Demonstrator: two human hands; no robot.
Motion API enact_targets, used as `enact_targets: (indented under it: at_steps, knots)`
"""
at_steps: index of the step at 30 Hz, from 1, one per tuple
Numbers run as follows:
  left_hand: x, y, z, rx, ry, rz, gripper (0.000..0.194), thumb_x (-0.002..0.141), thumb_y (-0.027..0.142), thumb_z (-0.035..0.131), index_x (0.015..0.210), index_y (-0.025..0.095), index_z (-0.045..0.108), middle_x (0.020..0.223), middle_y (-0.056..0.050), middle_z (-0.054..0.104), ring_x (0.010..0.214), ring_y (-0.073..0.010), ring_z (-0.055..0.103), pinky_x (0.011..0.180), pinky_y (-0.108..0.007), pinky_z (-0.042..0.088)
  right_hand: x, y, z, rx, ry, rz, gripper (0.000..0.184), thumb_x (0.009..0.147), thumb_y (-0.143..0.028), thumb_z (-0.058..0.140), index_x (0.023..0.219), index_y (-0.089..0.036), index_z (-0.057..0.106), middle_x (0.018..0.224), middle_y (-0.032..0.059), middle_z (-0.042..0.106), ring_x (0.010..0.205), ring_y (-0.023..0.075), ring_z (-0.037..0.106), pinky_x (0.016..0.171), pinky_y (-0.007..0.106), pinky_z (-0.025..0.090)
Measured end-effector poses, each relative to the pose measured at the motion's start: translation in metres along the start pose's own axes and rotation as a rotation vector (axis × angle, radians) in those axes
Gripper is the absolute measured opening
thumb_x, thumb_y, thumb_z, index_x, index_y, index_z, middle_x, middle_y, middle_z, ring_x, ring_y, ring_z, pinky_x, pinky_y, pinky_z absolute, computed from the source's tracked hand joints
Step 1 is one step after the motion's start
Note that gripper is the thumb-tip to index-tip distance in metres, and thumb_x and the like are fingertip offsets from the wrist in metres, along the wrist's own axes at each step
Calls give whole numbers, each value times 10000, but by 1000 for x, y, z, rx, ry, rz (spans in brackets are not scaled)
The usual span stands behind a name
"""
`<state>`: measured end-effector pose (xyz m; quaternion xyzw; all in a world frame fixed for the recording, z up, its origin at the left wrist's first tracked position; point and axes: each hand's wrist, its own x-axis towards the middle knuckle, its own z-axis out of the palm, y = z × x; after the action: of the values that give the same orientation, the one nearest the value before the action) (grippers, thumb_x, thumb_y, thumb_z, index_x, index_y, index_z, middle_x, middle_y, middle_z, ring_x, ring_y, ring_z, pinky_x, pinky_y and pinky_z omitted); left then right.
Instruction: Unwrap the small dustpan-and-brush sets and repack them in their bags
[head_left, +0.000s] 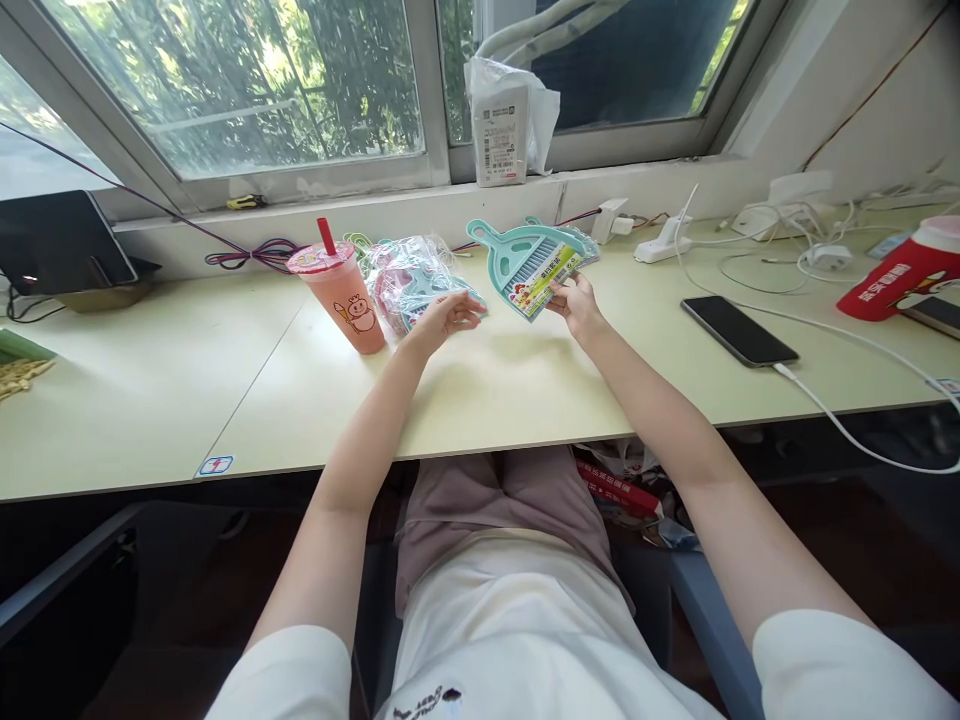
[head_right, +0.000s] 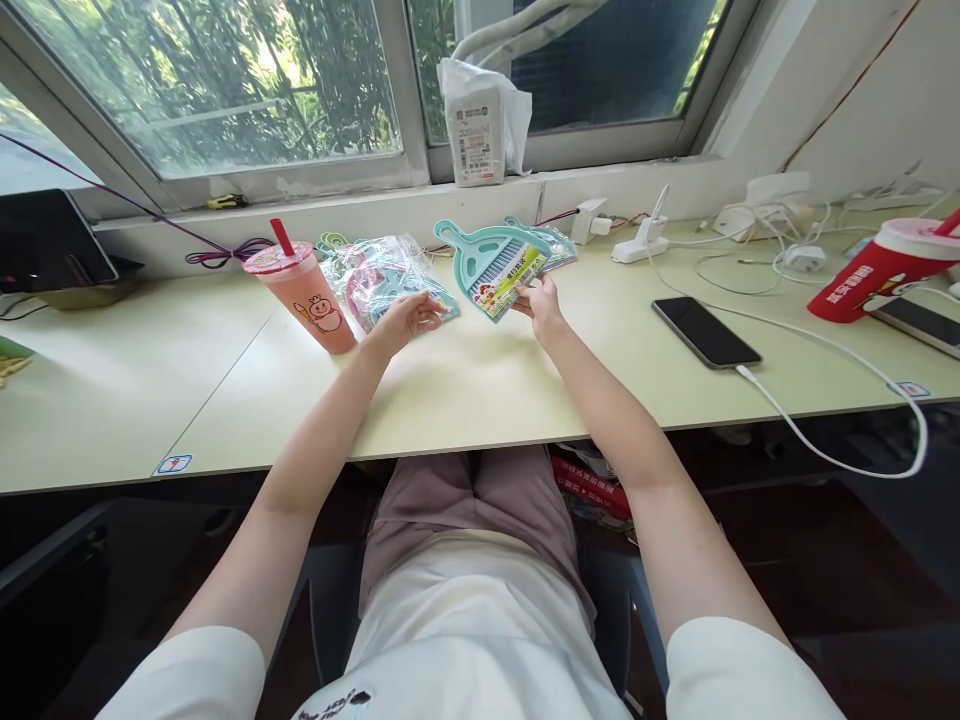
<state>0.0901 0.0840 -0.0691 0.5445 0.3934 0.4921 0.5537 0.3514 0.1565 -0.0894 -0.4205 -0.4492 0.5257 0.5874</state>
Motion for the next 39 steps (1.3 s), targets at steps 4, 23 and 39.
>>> enact_targets:
  at_steps: [4, 23, 39]
  knots:
    - [4, -14, 3, 220, -32, -64, 274, 846, 430, 717, 871, 159, 749, 1110, -149, 756, 998, -260, 716, 981, -456, 563, -3, -1, 2, -35, -41, -14, 368, 746, -315, 734, 999, -284, 468, 918, -19, 716, 843, 204, 738, 848, 430, 658]
    - [38, -46, -18, 243, 451, 82, 127, 821, 235, 562, 810, 193, 681, 1023, -83, 727, 1109, -225, 644, 1101, -348, 433, -7, 0, 4, -31, -119, 33, 389, 721, -228, 748, 1031, -281, 518, 883, -21, 740, 843, 224, 750, 896, 528, 651]
    - [-3, -17, 44, -83, 254, 100, 700, 861, 382, 727, 1447, 344, 347, 1177, -27, 687, 1088, -216, 691, 1047, -439, 525, -19, -10, 16, -51, -294, -34, 421, 717, -415, 843, 1048, -272, 626, 929, 9, 762, 875, 249, 755, 895, 507, 645]
